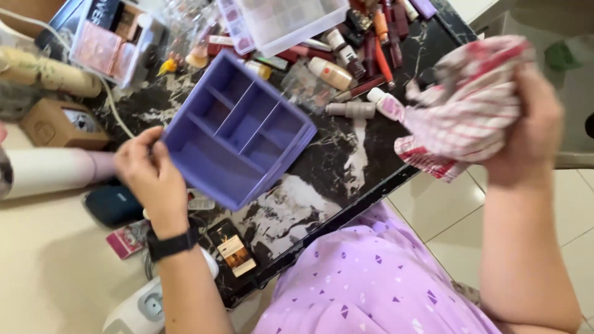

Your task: The person sprays a purple plastic organizer with a cleaning solution and wipes its compartments and sides with a cloth. The organizer is rotated and cleaned thoroughly on a cluttered countertop.

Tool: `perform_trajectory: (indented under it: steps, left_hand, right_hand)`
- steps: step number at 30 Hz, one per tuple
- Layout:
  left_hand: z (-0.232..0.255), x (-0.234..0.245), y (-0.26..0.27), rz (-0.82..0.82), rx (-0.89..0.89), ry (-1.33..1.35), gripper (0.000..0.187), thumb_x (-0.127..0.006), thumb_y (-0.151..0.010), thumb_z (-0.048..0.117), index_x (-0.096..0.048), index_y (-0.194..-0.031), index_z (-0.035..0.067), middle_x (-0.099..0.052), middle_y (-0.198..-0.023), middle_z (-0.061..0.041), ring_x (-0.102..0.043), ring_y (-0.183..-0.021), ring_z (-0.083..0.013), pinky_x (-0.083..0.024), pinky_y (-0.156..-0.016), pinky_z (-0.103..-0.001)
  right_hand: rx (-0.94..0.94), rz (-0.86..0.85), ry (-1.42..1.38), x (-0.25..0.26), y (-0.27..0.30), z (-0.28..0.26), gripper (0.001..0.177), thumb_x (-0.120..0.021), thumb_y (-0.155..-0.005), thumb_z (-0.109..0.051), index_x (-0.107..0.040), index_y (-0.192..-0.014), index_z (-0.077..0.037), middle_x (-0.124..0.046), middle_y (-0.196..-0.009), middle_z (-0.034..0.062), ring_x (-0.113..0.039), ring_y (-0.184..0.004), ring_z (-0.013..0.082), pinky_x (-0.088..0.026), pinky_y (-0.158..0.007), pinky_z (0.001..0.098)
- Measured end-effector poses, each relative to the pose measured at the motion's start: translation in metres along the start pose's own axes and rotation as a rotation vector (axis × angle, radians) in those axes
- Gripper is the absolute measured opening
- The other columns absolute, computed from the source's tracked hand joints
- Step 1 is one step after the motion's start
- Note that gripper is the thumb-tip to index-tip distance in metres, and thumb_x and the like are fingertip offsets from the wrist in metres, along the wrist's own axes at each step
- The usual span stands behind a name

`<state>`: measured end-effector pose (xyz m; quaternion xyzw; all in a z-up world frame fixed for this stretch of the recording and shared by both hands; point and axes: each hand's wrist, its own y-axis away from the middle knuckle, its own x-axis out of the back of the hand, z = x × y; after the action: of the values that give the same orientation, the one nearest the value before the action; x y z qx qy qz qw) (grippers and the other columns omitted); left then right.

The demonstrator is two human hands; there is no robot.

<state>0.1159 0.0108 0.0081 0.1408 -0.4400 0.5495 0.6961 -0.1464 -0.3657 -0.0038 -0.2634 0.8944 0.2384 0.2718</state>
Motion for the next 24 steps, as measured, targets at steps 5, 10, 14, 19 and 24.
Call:
perform_trajectory:
  steps: [5,10,14,19,24]
  left_hand:
    - [0.100,-0.045,0.012,-0.057,-0.297,-0.360,0.082,-0.045,-0.099,0.069,-0.044,-0.150,0.005,-0.039,-0.159,-0.017,-0.037,-0.148,-0.0363,-0.031,-0.123,-0.061]
    - [0.114,-0.077,0.033,-0.323,-0.201,-0.672,0.128,-0.062,-0.067,0.097,-0.022,-0.166,0.025,-0.015,-0.169,-0.017,-0.019,-0.156,-0.0401,-0.019,-0.112,-0.086]
    - [0.095,-0.081,0.036,-0.168,-0.328,-0.588,0.114,-0.086,-0.075,0.073,-0.035,-0.161,0.019,-0.041,-0.160,-0.021,-0.040,-0.147,-0.0402,-0.031,-0.124,-0.063]
    - [0.084,-0.065,0.036,-0.172,-0.399,-0.489,0.094,-0.086,-0.083,0.057,-0.046,-0.154,0.011,-0.046,-0.154,-0.026,-0.044,-0.141,-0.0484,-0.041,-0.120,-0.063]
    - [0.080,-0.065,0.037,-0.198,-0.398,-0.477,0.095,-0.080,-0.085,0.060,-0.039,-0.159,0.017,-0.046,-0.154,-0.023,-0.042,-0.144,-0.0440,-0.039,-0.122,-0.061]
  right_hand:
    - [-0.229,0.161,0.057,-0.006,-0.046,0.038,0.027,-0.069,-0.086,-0.027,-0.069,-0.109,-0.011,-0.074,-0.099,0.0026,-0.073,-0.095,0.0183,-0.058,-0.093,0.0293]
    - [-0.558,-0.374,0.005,-0.096,-0.079,0.088,0.022,-0.058,-0.101,-0.020,-0.071,-0.109,-0.005,-0.074,-0.093,0.0126,-0.067,-0.073,0.0213,-0.055,-0.064,0.0329]
    - [-0.115,-0.840,0.300,-0.102,-0.031,0.197,0.054,-0.047,-0.101,-0.051,-0.056,-0.125,-0.004,-0.062,-0.122,0.0138,-0.065,-0.105,0.0256,-0.064,-0.080,0.0332]
    - [-0.163,-0.679,0.434,-0.086,-0.058,0.249,0.027,-0.044,-0.098,-0.011,-0.066,-0.111,-0.004,-0.073,-0.102,0.0126,-0.072,-0.087,0.0212,-0.063,-0.078,0.0326]
    - [-0.056,-0.246,0.615,-0.087,-0.119,0.251,0.017,-0.057,-0.091,-0.019,-0.063,-0.097,-0.005,-0.063,-0.091,0.0050,-0.055,-0.089,0.0149,-0.045,-0.089,0.0310]
